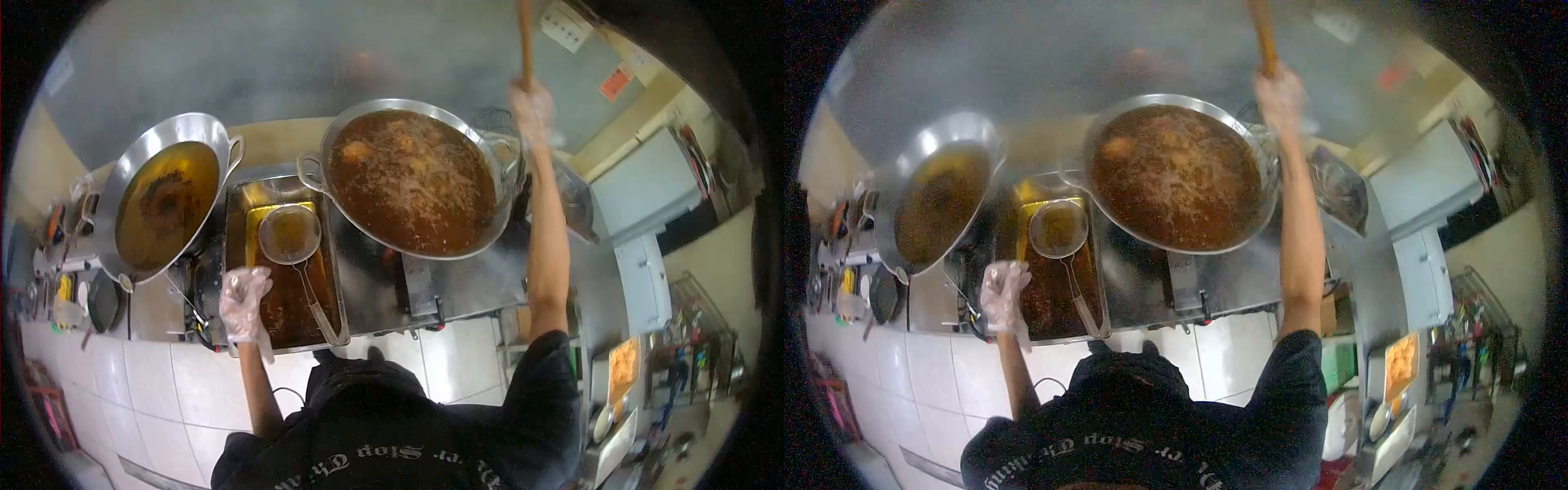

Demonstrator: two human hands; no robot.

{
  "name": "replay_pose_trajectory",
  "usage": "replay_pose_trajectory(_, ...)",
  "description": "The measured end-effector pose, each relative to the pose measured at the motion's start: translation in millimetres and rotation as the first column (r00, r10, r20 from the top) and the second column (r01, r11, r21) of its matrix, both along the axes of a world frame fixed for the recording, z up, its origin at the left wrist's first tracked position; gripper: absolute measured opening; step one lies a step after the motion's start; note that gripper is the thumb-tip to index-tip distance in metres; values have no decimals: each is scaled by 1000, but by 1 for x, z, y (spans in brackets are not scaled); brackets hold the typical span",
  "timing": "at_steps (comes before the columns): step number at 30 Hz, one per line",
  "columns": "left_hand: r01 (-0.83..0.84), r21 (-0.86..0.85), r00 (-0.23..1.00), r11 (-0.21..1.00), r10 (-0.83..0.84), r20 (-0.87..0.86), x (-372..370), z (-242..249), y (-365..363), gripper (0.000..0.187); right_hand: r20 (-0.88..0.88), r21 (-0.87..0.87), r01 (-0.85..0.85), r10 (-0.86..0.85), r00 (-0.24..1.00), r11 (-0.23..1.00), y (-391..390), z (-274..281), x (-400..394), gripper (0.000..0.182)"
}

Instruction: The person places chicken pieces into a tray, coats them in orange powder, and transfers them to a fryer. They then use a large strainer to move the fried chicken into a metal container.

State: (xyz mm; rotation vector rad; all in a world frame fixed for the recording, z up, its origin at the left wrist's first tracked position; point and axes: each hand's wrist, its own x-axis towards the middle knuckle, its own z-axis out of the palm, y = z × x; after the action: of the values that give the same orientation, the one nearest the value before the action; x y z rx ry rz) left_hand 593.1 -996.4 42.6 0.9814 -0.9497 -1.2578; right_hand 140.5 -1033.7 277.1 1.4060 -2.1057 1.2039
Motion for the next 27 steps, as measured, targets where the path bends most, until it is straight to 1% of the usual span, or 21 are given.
replay_pose_trajectory(2,-114,25,993,993,113,36,18,-25,19,18,-31,-12,6,-7,1000,1000,17,-14,-14,21)
replay_pose_trajectory(4,-249,71,968,966,246,49,32,-42,44,18,175,-106,-92,110,978,990,23,-48,-68,12)
replay_pose_trajectory(5,-307,97,952,947,302,59,35,-46,55,17,343,-270,-178,267,901,946,34,-56,-72,9)
replay_pose_trajectory(6,-319,92,947,943,314,62,35,-50,64,17,467,-438,-218,428,773,872,43,-61,-77,11)
replay_pose_trajectory(7,-378,119,925,918,371,77,34,-54,74,17,468,-442,-226,438,768,868,41,-80,-103,11)
replay_pose_trajectory(8,-436,147,900,888,427,91,32,-57,82,17,478,-665,-252,660,580,703,35,-113,-138,12)
replay_pose_trajectory(9,-448,146,894,882,440,89,28,-62,88,17,405,-843,-208,840,361,496,31,-130,-160,13)
replay_pose_trajectory(10,-458,132,889,879,454,62,24,-67,95,17,405,-843,-215,846,348,492,38,-130,-148,13)
replay_pose_trajectory(12,-498,115,867,860,495,58,11,-65,106,18,575,-547,-86,449,684,833,61,-124,-99,16)
replay_pose_trajectory(13,-498,108,867,860,499,25,5,-67,112,18,582,-553,-89,459,671,829,62,-130,-102,16)
replay_pose_trajectory(15,-482,108,875,869,473,101,-12,-55,122,17,465,-718,-79,560,686,692,60,-143,-116,18)
replay_pose_trajectory(16,-472,116,881,874,463,100,-20,-52,126,16,546,-714,-3,559,624,700,62,-147,-126,17)
replay_pose_trajectory(19,-465,135,884,875,453,113,-33,-58,129,14,577,-686,61,491,653,725,66,-151,-128,18)
replay_pose_trajectory(20,-439,180,897,880,419,142,-38,-49,129,13,580,-697,73,501,642,714,58,-164,-138,18)
replay_pose_trajectory(21,-411,160,909,897,391,146,-39,-49,128,14,461,-643,44,341,819,764,47,-184,-159,19)
replay_pose_trajectory(22,-388,135,917,912,367,154,-41,-44,131,14,300,-572,41,162,940,819,42,-198,-170,21)
replay_pose_trajectory(23,-358,108,927,928,338,163,-44,-40,132,14,314,-575,57,156,937,816,39,-195,-169,21)
replay_pose_trajectory(24,-342,105,935,934,327,141,-44,-40,132,15,505,-753,68,508,698,655,36,-186,-166,21)
replay_pose_trajectory(25,-325,107,942,940,312,122,-41,-40,133,15,501,-865,179,796,339,468,40,-185,-161,21)
replay_pose_trajectory(26,-301,104,945,948,281,169,-38,-37,134,15,509,-861,194,789,344,470,51,-192,-162,21)
replay_pose_trajectory(27,-291,110,947,950,269,176,-32,-41,138,15,549,-812,77,711,439,579,64,-203,-169,16)
